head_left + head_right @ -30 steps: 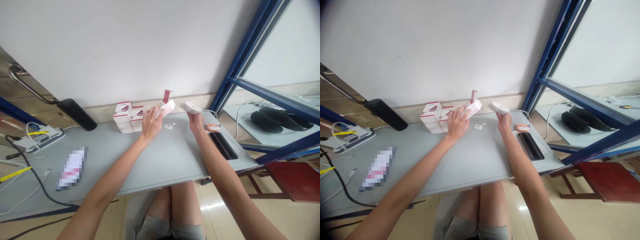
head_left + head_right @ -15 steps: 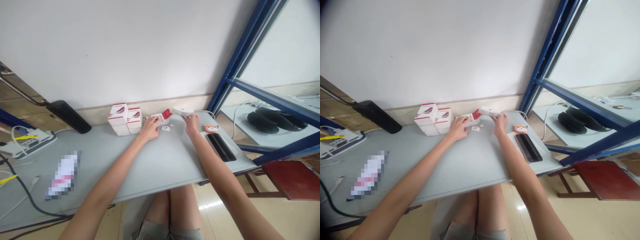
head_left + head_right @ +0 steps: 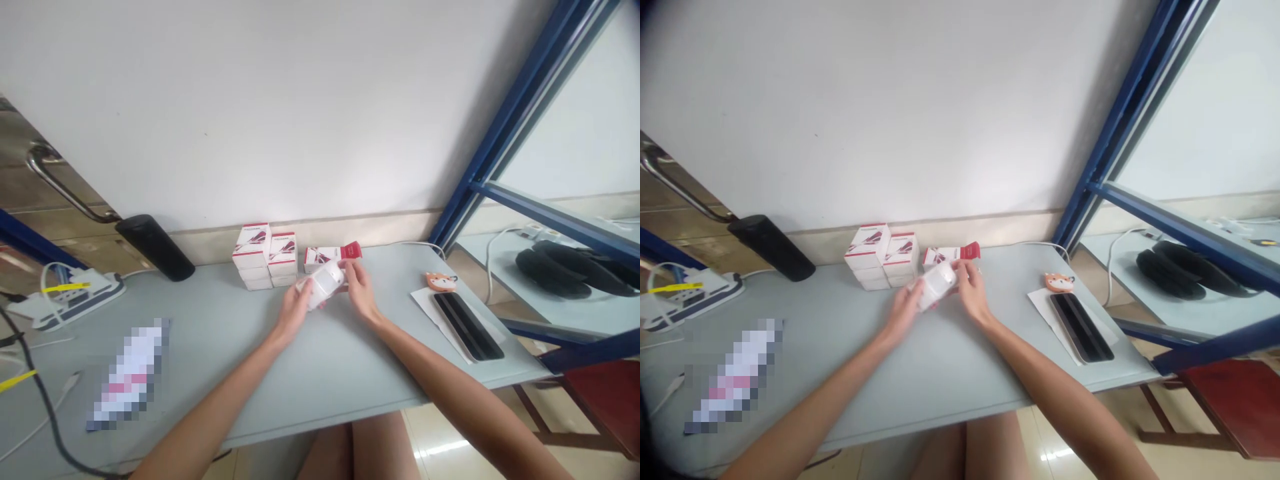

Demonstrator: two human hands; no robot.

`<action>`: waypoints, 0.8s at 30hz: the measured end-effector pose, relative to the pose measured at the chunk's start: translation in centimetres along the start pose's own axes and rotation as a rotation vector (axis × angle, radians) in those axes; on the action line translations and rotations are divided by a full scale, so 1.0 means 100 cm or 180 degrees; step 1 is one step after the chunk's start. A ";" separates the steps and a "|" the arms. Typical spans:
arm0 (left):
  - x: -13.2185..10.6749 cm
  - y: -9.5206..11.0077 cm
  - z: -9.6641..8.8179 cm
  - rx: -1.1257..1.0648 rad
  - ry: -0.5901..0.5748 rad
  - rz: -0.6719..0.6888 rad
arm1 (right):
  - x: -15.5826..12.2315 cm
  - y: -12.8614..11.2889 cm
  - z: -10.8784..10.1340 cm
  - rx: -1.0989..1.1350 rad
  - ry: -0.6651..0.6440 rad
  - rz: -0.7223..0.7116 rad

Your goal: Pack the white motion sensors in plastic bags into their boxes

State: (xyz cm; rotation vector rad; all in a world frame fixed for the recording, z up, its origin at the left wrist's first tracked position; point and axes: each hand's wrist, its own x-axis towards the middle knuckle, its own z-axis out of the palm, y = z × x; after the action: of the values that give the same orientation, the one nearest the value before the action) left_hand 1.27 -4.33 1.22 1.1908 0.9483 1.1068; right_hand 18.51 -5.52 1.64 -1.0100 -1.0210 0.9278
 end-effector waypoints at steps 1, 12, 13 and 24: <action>0.000 0.001 0.000 -0.0360 -0.0058 -0.0212 | -0.002 -0.001 0.001 -0.0029 -0.0100 -0.0041; -0.003 0.002 -0.011 -0.1517 -0.1213 -0.1213 | 0.000 -0.013 -0.005 -0.0960 -0.0576 -0.0410; -0.004 0.002 -0.010 -0.1562 -0.1282 -0.1288 | 0.002 -0.015 -0.007 -0.0970 -0.0478 -0.0382; -0.007 0.005 -0.012 -0.1110 -0.1796 -0.1544 | 0.048 -0.044 -0.048 0.0070 0.1690 -0.0791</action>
State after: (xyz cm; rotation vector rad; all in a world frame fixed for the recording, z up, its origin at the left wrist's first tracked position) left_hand -0.16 -4.75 1.53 0.8492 0.5303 0.4753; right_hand 24.96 -3.28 5.94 -1.0110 -0.6641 0.4285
